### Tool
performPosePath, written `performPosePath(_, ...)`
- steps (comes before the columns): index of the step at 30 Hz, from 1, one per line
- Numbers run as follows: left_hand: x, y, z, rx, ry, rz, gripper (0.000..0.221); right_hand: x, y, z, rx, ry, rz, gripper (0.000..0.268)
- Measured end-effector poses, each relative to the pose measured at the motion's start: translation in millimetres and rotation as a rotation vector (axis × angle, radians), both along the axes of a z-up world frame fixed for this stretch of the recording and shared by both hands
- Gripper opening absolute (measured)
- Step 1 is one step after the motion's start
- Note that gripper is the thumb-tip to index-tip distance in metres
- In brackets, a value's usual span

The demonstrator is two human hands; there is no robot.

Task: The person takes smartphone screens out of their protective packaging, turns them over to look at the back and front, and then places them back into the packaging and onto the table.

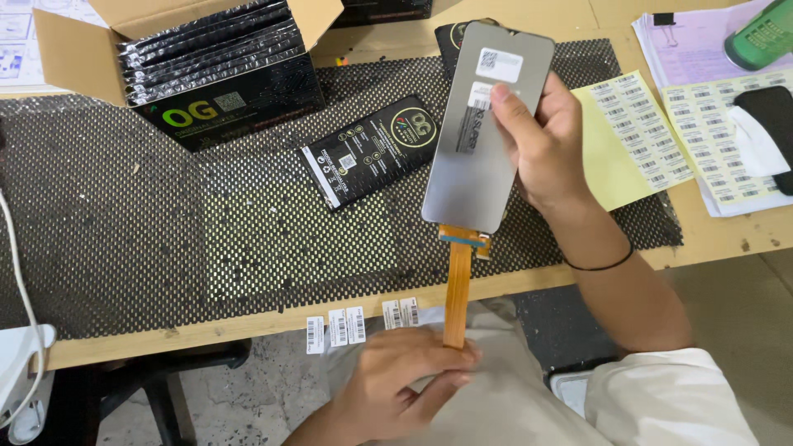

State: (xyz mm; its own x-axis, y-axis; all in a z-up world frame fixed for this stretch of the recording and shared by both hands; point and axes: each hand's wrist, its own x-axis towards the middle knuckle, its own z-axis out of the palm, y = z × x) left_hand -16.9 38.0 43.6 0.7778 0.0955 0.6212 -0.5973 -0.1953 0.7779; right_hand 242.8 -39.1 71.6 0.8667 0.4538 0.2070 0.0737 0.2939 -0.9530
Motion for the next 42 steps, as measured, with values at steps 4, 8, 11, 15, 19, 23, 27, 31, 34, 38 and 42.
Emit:
performPosePath(4, 9.4, 12.8, -0.7, 0.508, -0.217, 0.261, 0.033, -19.6, 0.3, -4.5, -0.149, -0.134, 0.014, 0.035)
performPosePath(8, 21.1, 15.6, -15.8, 0.808, -0.303, 0.522, 0.048, -33.7, -2.7, -3.3, -0.270, -0.112, 0.104, 0.037)
performPosePath(11, 27.1, 16.3, -13.8, 0.878, -0.326, 0.587, 0.067, -43.7, -3.2, 2.6, -0.238, -0.043, 0.181, 0.036)
performPosePath(15, 27.9, 14.6, -8.1, 0.920, -0.301, 0.595, 0.049, -40.3, -10.7, -22.3, -0.033, 0.180, 0.296, 0.033)
performPosePath(19, 39.9, 9.5, 16.8, 0.974, -0.331, 0.719, 0.020, -43.8, -7.2, -11.7, -0.069, 0.292, 0.278, 0.034)
performPosePath(23, 43.6, 7.1, 27.1, 0.962, -0.340, 0.716, 0.003, -47.1, -1.1, -8.6, -0.054, 0.562, 0.222, 0.037)
performPosePath(27, 44.1, 8.1, 25.5, 0.793, -0.283, 0.856, 0.014, -49.5, -4.4, -2.4, -0.146, 0.166, 0.421, 0.046)
performPosePath(31, 37.6, 30.2, -19.5, 0.522, -0.317, 0.902, 0.020, -52.8, -5.9, 2.9, -0.186, -0.165, 0.524, 0.073)
performPosePath(34, 26.6, 39.0, -25.8, 0.226, -0.214, 1.025, 0.024, -52.6, -6.5, 9.1, -0.302, -0.341, 0.398, 0.066)
performPosePath(38, 20.5, 37.8, -21.5, -0.320, 0.089, 1.107, 0.013, -45.9, -4.7, -2.9, -0.245, -0.287, 0.254, 0.046)
performPosePath(42, 23.7, 39.1, -21.1, -0.519, 0.251, 0.914, 0.014, -42.0, -6.0, 6.7, -0.159, -0.167, 0.209, 0.022)
